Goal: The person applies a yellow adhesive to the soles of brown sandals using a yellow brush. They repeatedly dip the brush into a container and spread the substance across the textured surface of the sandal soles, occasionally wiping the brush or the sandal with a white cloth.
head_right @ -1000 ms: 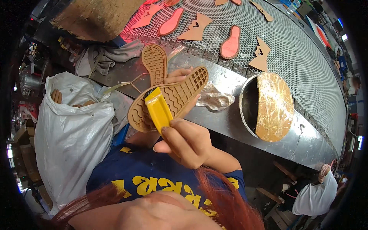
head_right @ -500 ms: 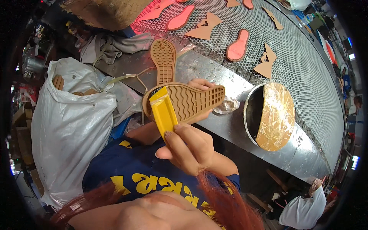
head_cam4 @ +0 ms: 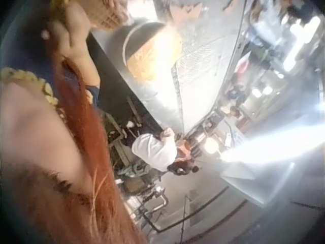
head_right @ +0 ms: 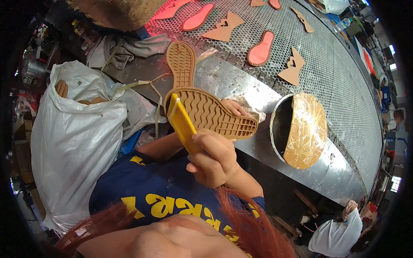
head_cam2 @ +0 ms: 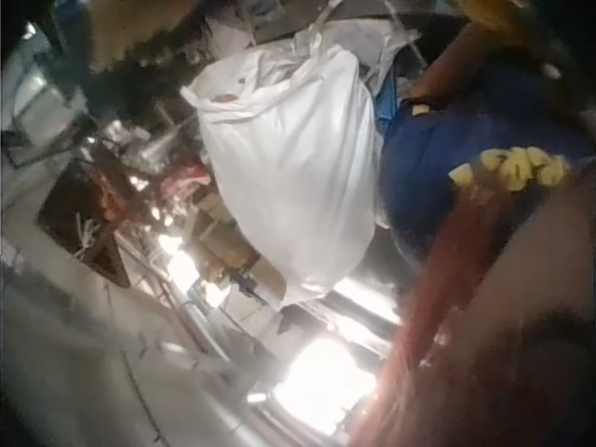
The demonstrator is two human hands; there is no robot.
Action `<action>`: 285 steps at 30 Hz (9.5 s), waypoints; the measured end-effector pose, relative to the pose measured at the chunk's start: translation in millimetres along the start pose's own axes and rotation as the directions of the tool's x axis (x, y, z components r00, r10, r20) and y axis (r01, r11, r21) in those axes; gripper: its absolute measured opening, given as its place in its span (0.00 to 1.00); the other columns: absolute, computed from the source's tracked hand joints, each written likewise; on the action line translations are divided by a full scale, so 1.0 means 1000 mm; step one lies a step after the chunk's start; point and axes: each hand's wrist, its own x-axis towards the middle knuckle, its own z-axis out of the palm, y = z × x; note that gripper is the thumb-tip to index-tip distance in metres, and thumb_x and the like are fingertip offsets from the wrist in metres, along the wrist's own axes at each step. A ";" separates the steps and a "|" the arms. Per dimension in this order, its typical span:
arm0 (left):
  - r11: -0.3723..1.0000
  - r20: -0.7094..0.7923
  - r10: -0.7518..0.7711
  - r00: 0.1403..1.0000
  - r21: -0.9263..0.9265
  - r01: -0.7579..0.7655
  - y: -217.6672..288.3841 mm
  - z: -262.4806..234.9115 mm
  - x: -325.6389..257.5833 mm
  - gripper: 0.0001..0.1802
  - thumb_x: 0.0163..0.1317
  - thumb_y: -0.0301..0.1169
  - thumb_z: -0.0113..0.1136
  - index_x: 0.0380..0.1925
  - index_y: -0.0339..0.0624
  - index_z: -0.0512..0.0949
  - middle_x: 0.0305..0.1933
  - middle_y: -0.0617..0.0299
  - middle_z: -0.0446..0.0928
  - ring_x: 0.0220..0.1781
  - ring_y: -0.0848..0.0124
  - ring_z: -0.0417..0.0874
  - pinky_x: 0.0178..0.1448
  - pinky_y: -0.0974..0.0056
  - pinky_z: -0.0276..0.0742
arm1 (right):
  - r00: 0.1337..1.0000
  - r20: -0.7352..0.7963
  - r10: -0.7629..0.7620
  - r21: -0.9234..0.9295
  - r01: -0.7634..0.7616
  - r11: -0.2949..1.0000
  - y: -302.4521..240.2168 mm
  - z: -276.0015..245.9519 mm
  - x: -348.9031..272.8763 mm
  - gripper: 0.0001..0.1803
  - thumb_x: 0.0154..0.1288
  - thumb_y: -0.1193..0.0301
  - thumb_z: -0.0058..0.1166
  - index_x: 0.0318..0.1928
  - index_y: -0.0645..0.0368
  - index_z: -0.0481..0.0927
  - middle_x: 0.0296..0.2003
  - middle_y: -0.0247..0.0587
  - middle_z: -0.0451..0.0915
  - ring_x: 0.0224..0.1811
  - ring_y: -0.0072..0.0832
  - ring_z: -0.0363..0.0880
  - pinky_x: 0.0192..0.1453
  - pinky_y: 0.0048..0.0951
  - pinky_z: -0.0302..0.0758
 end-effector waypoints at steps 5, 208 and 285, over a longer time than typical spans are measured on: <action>0.914 -0.020 -0.120 0.993 -0.392 0.102 0.020 0.005 0.006 0.23 0.54 0.33 0.65 0.47 0.40 0.67 0.50 0.54 0.70 0.58 0.65 0.70 0.62 0.58 0.69 | 0.998 -0.023 0.059 0.125 -0.056 0.991 0.004 -0.012 -0.002 0.15 0.62 0.64 0.57 0.37 0.62 0.68 0.41 0.53 0.69 0.32 0.41 0.79 0.32 0.36 0.78; 0.749 -0.033 -0.597 0.801 -0.379 0.543 0.050 0.021 0.020 0.39 0.69 0.58 0.21 0.62 0.37 0.60 0.52 0.50 0.73 0.53 0.67 0.76 0.56 0.64 0.73 | 0.850 -0.112 0.515 0.219 -0.485 0.847 -0.004 -0.065 -0.059 0.11 0.63 0.68 0.54 0.36 0.64 0.73 0.43 0.55 0.73 0.45 0.36 0.75 0.47 0.31 0.73; 0.957 -0.061 0.115 0.991 0.273 -0.095 0.041 0.023 0.013 0.34 0.56 0.26 0.63 0.60 0.45 0.57 0.63 0.61 0.64 0.66 0.72 0.63 0.69 0.66 0.58 | 0.911 -0.335 0.239 -0.311 -0.346 0.885 -0.002 -0.034 -0.052 0.17 0.63 0.59 0.54 0.39 0.63 0.80 0.39 0.48 0.75 0.38 0.32 0.77 0.38 0.25 0.77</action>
